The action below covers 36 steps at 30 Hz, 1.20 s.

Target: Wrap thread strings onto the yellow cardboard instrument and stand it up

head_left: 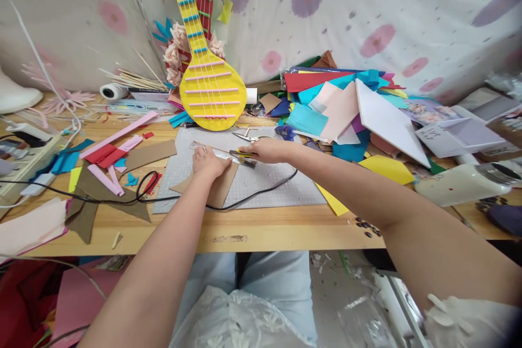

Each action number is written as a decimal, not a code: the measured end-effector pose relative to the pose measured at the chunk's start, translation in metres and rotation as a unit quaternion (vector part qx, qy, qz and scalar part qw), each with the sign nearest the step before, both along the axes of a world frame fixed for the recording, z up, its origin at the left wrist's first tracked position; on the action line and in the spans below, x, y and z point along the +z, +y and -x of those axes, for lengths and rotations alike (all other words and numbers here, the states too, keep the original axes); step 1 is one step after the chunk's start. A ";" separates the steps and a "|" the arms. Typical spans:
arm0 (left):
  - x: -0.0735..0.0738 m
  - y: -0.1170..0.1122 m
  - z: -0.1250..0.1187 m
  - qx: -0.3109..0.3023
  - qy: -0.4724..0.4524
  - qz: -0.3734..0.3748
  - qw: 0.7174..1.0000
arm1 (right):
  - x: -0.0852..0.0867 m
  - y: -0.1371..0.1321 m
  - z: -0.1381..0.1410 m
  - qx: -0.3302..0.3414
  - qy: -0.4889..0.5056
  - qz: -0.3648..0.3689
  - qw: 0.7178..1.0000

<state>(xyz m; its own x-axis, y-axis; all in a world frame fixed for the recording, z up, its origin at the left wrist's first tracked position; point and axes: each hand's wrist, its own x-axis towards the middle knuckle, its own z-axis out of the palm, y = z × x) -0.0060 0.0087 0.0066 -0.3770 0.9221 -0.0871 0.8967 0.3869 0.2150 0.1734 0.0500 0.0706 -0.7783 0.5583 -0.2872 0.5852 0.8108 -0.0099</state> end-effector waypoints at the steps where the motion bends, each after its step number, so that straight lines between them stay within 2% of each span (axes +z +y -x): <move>1: 0.000 0.000 0.000 0.000 0.000 0.001 1.000 | 0.000 0.000 -0.001 -0.001 -0.001 0.000 1.000; 13: 0.000 0.003 -0.001 0.022 -0.019 -0.005 1.000 | 0.002 -0.007 -0.011 -0.008 -0.010 -0.007 1.000; 22: 0.001 0.002 -0.001 0.016 -0.013 0.001 1.000 | -0.002 -0.013 -0.042 -0.025 -0.005 0.004 1.000; 27: 0.001 -0.001 -0.001 0.006 -0.012 -0.013 1.000 | -0.003 -0.013 -0.037 -0.033 -0.008 -0.007 0.999; 30: -0.003 -0.003 -0.001 0.004 0.000 -0.024 1.000 | 0.006 -0.010 -0.031 -0.056 -0.008 -0.002 0.998; 34: -0.014 -0.004 0.001 -0.010 0.011 -0.037 0.999 | 0.030 -0.005 -0.026 -0.090 0.006 0.060 0.994; 36: -0.018 -0.005 0.002 -0.014 0.016 -0.042 0.999 | 0.038 -0.001 -0.018 -0.086 0.034 0.068 0.993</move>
